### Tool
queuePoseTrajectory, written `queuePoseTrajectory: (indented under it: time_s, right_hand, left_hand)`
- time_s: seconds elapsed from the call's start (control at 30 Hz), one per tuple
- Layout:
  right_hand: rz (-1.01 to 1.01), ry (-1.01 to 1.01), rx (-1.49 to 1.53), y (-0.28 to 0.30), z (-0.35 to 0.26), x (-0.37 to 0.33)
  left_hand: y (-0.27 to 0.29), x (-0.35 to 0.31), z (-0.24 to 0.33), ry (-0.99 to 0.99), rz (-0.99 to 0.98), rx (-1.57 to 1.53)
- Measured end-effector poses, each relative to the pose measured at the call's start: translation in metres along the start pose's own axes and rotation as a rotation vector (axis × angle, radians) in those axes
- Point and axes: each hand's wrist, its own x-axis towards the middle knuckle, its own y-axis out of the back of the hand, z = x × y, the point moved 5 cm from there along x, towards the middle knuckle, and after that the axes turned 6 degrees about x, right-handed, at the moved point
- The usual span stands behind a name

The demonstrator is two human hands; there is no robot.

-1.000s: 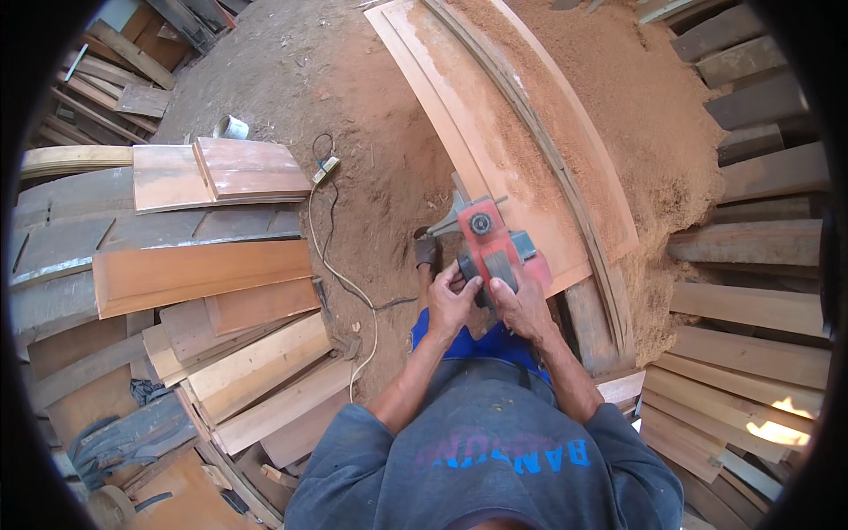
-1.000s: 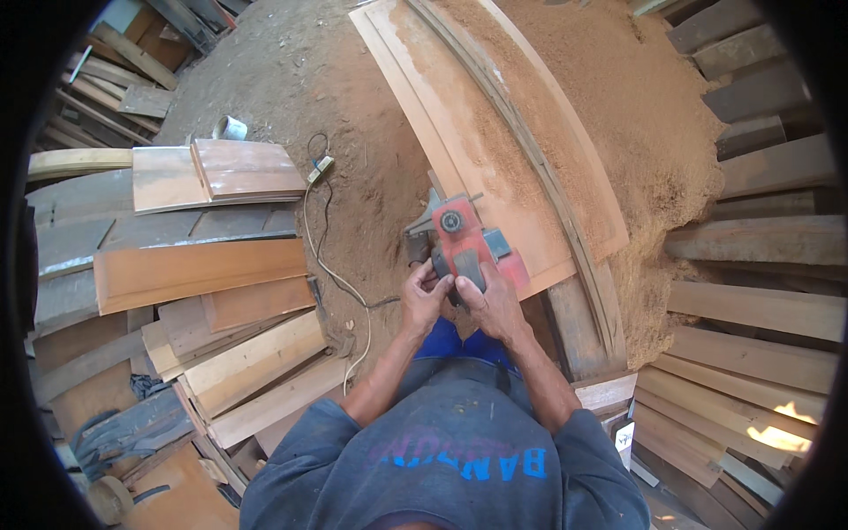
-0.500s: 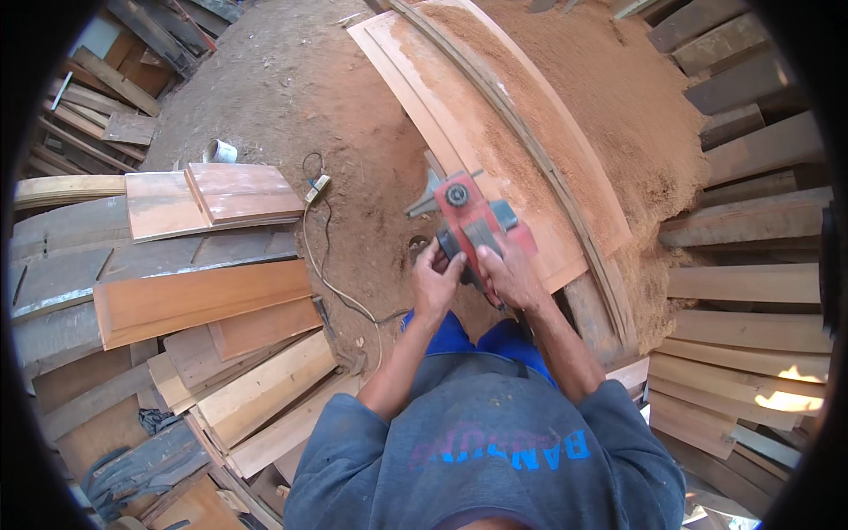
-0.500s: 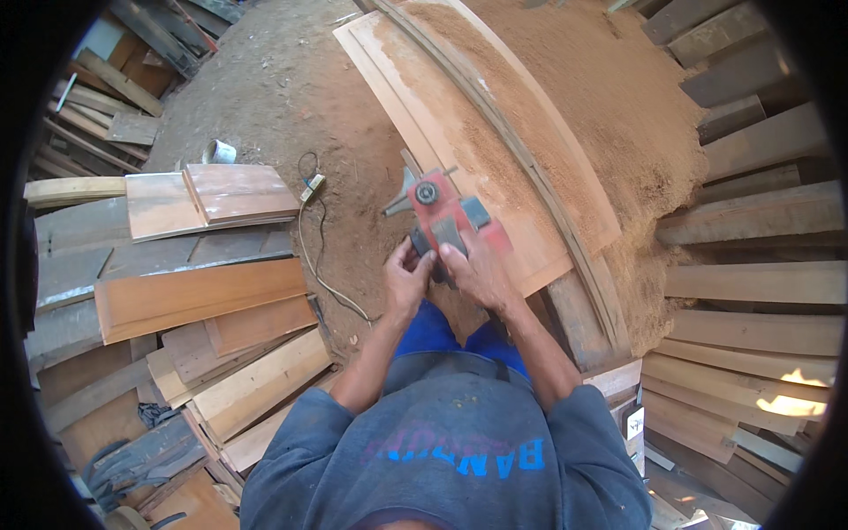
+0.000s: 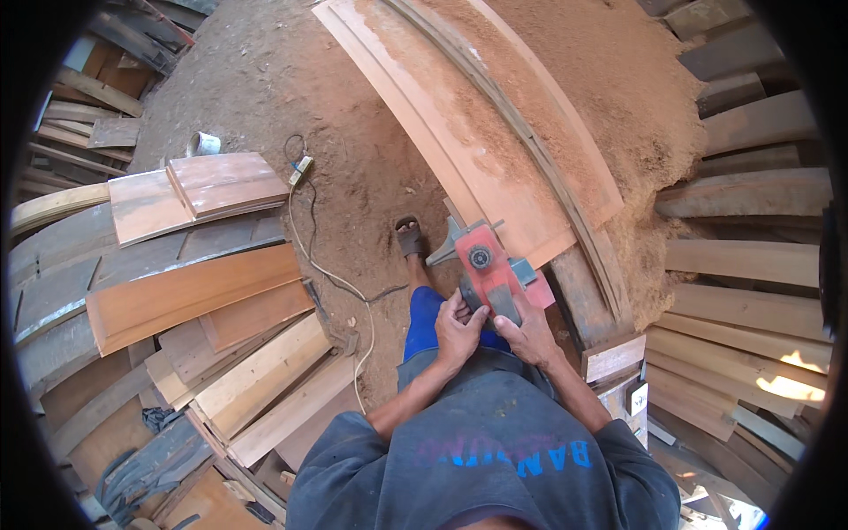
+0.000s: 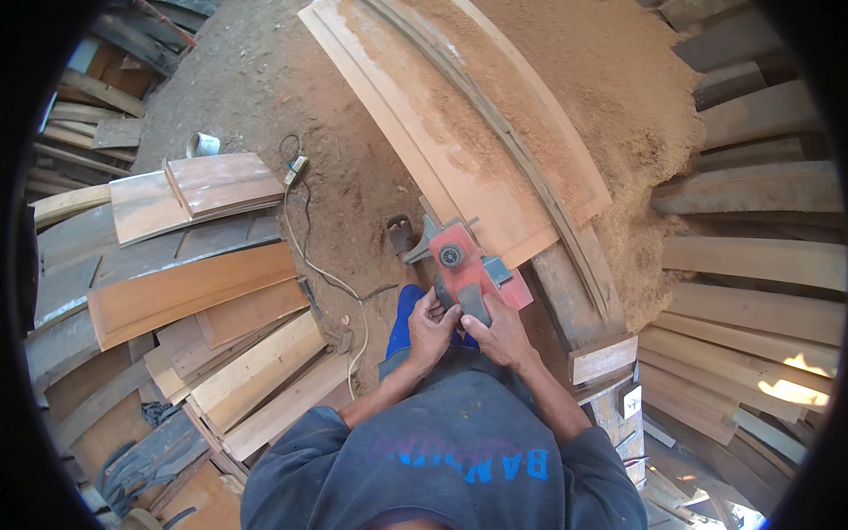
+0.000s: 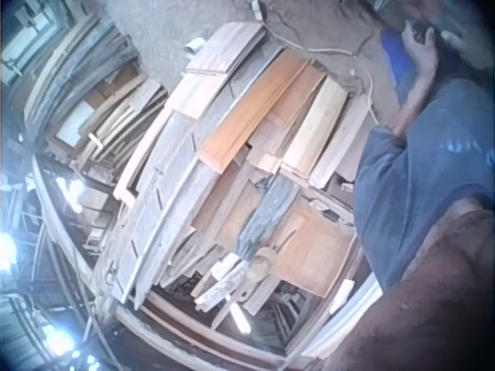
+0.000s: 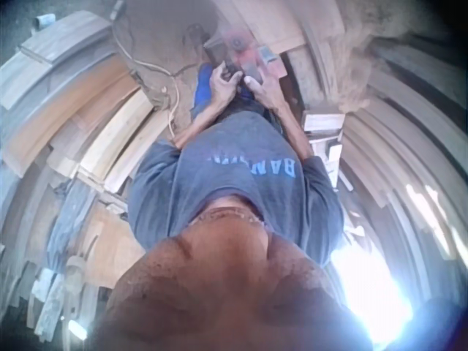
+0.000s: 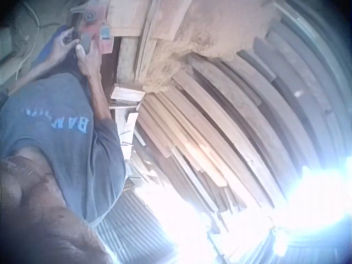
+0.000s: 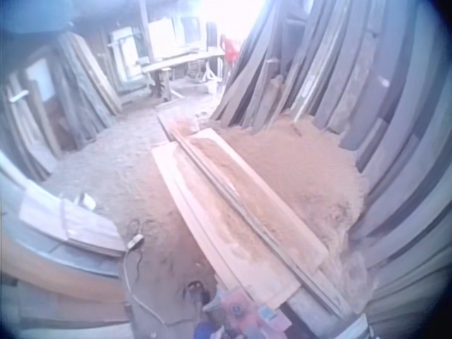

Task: The person repeatedly tests the fit of wooden blocks against the edge of a large wooden board by hand and handles an electric planer.

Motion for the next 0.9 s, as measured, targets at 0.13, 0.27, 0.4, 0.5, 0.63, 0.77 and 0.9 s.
queuePoseTrajectory:
  time_s: [0.13, 0.27, 0.4, 0.5, 0.63, 0.77, 0.9]
  right_hand:
    - [-0.004, 0.026, 0.022, -0.004, -0.009, 0.024]
    - [0.026, 0.113, -0.019, -0.010, -0.021, 0.048]
    - [0.045, 0.163, -0.051, -0.014, -0.039, 0.078]
    - [0.044, 0.172, -0.024, -0.019, -0.055, 0.097]
    - [0.038, 0.149, -0.040, -0.022, -0.066, 0.123]
    - [0.048, 0.207, 0.001, -0.030, -0.089, 0.154]
    - [0.046, 0.211, -0.009, -0.034, -0.107, 0.185]
  left_hand:
    - [0.010, 0.019, 0.018, -0.043, 0.046, -0.013]
    - [0.023, 0.042, 0.027, -0.068, 0.067, -0.015]
    - [0.035, 0.070, 0.046, -0.081, 0.039, -0.063]
    - [0.044, 0.087, 0.059, -0.097, 0.052, -0.080]
    - [0.055, 0.110, 0.089, -0.113, 0.031, -0.100]
    - [0.071, 0.138, 0.103, -0.087, 0.037, -0.136]
    - [0.085, 0.169, 0.112, -0.080, 0.023, -0.062]
